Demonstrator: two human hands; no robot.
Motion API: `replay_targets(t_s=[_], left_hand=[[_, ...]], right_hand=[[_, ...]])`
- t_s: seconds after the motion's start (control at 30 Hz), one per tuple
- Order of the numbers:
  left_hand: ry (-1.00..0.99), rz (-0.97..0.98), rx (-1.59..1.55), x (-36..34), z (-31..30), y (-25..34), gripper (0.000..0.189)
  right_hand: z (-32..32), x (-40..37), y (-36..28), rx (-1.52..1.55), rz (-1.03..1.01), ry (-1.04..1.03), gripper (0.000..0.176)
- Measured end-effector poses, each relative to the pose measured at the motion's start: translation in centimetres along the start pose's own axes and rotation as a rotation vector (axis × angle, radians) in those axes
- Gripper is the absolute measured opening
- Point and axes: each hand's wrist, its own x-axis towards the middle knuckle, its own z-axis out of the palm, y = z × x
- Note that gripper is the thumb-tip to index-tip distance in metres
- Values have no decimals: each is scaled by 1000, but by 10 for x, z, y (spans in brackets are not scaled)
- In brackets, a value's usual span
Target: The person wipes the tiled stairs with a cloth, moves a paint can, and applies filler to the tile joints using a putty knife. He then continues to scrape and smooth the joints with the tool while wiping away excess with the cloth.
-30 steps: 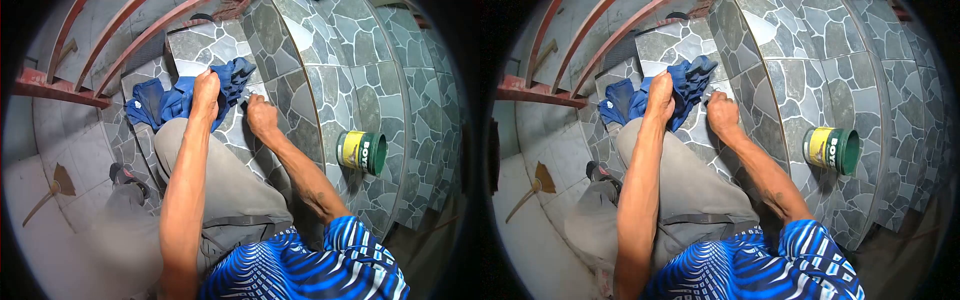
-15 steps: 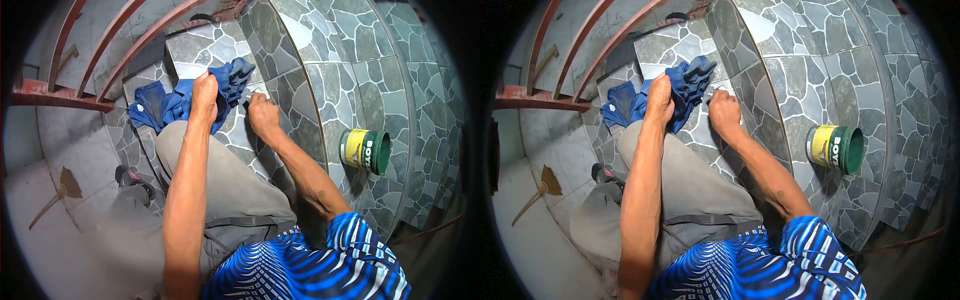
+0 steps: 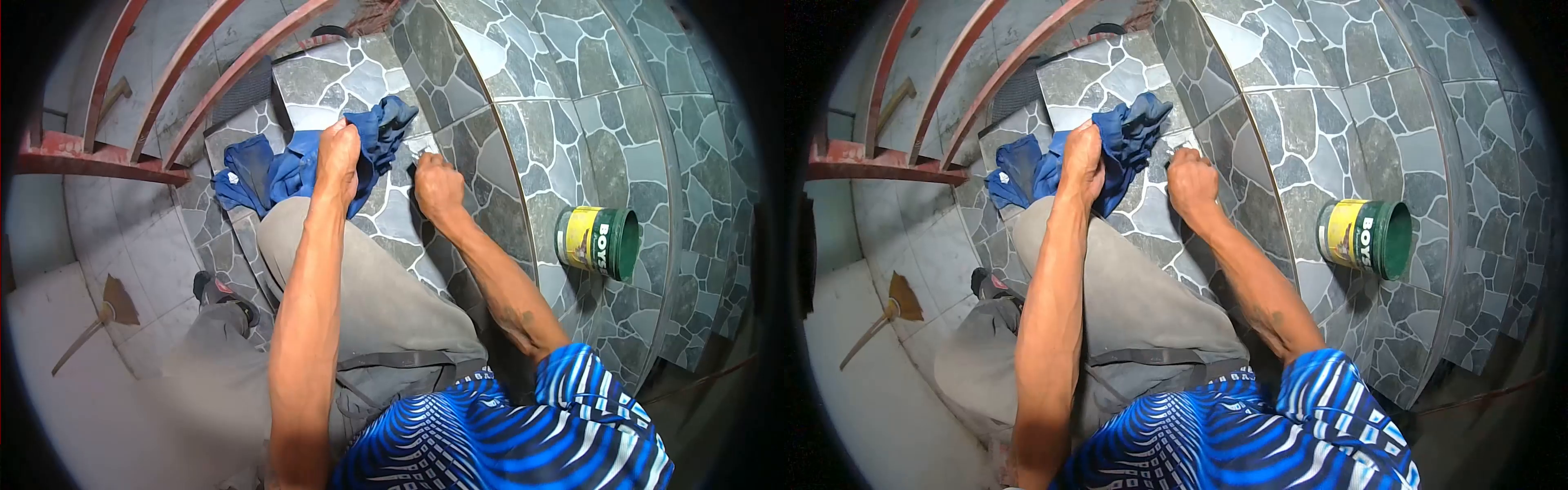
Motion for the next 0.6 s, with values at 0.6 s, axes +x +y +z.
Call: replay_targets(t_s=[0.6], left_hand=[[19, 47, 18, -28, 15, 29, 18]], right_hand=[[5, 24, -8, -33, -26, 8, 21]])
